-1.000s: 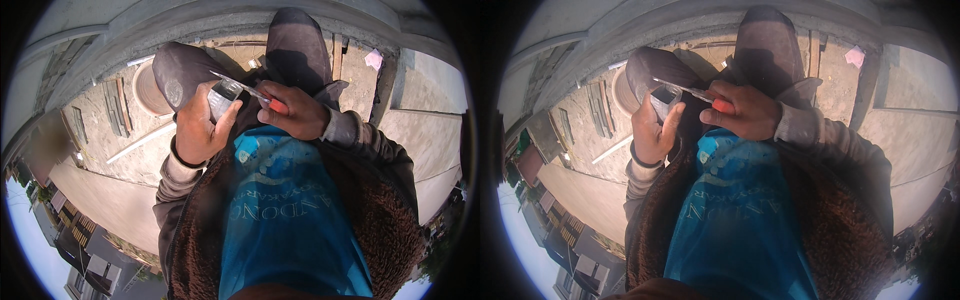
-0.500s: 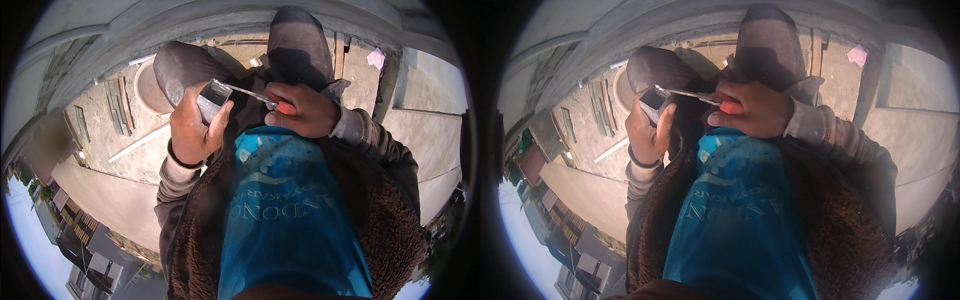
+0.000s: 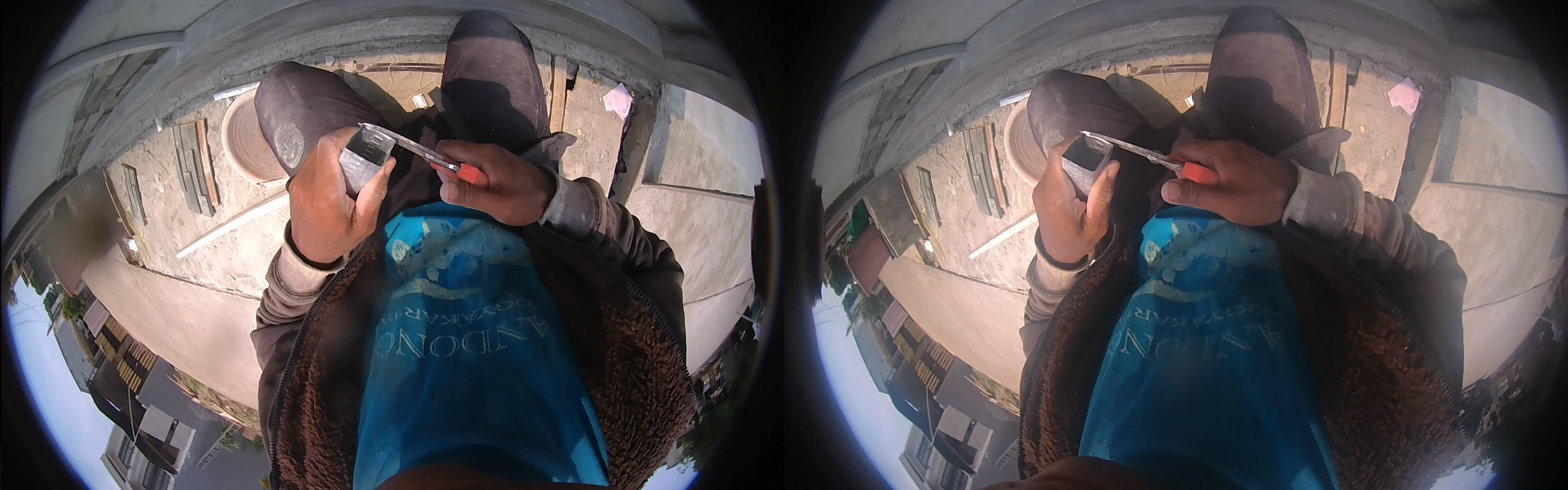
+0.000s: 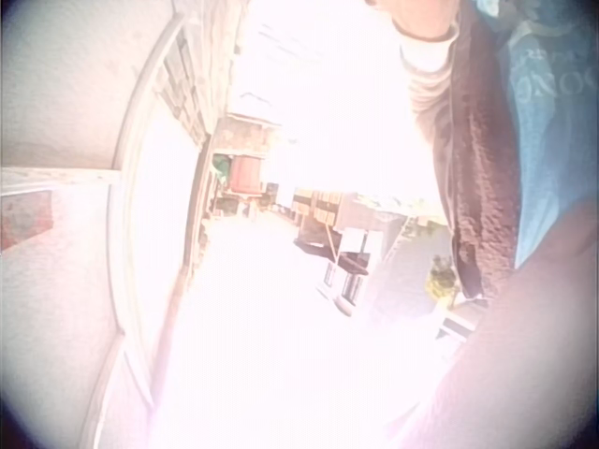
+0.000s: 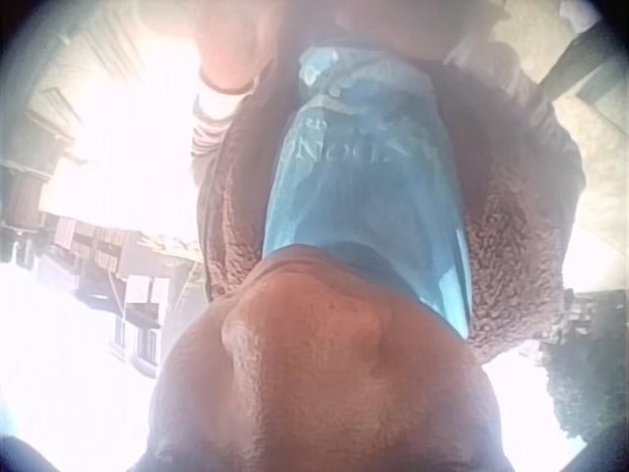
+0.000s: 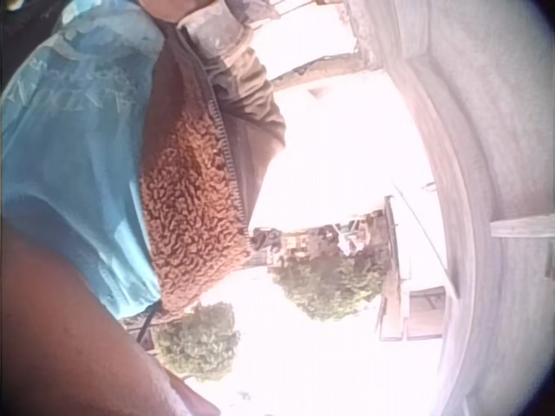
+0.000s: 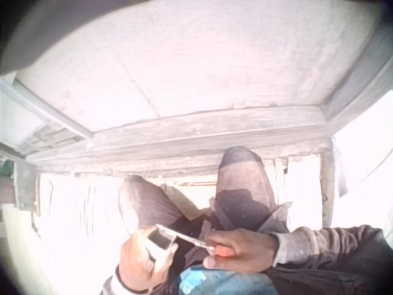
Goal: The person uses tin snips to cut a metal profile into short segments while seated on the ground. They repeatedly cut the profile, place pieces aside, and briefly use a spirit level to check alignment on the ceiling.
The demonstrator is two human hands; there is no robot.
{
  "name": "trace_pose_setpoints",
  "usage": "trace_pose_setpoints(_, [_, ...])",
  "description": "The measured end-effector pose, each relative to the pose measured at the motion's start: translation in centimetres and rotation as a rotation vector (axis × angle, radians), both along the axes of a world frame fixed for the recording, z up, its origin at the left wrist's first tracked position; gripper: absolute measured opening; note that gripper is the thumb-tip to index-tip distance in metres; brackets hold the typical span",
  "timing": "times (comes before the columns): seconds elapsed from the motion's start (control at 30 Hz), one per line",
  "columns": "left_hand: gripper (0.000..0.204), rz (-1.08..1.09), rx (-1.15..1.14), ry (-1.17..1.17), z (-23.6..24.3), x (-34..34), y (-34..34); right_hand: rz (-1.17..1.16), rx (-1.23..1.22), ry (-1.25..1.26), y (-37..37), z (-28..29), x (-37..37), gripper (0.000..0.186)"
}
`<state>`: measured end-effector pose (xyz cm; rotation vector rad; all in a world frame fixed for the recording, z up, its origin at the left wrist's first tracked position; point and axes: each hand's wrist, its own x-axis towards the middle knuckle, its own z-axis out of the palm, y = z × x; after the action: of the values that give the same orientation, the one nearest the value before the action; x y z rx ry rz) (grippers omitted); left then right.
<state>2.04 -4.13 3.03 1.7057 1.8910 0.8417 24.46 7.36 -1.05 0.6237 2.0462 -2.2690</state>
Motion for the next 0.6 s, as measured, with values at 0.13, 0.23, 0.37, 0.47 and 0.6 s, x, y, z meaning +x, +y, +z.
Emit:
trace_pose_setpoints(0.13, [0.036,0.001,0.009,-0.002,0.40,-0.20,0.22,0.006,0.004,-0.009,0.03,0.15,0.01,0.048])
trace_pose_setpoints(0.23, [0.036,-0.004,0.020,0.001,0.19,-0.40,0.08,-0.008,-0.018,0.016,-0.12,-0.08,-0.10,0.048])
trace_pose_setpoints(0.37, [0.037,-0.003,0.029,0.011,-0.05,-0.35,0.00,0.009,-0.032,0.007,-0.26,-0.28,-0.19,0.049])
trace_pose_setpoints(0.47, [0.036,0.003,0.007,-0.011,-0.11,-0.40,-0.03,0.006,-0.041,-0.005,-0.28,-0.18,-0.24,0.050])
trace_pose_setpoints(0.6, [0.037,-0.016,0.001,0.008,-0.26,-0.50,-0.06,-0.009,-0.036,-0.023,-0.56,-0.18,-0.19,0.051])
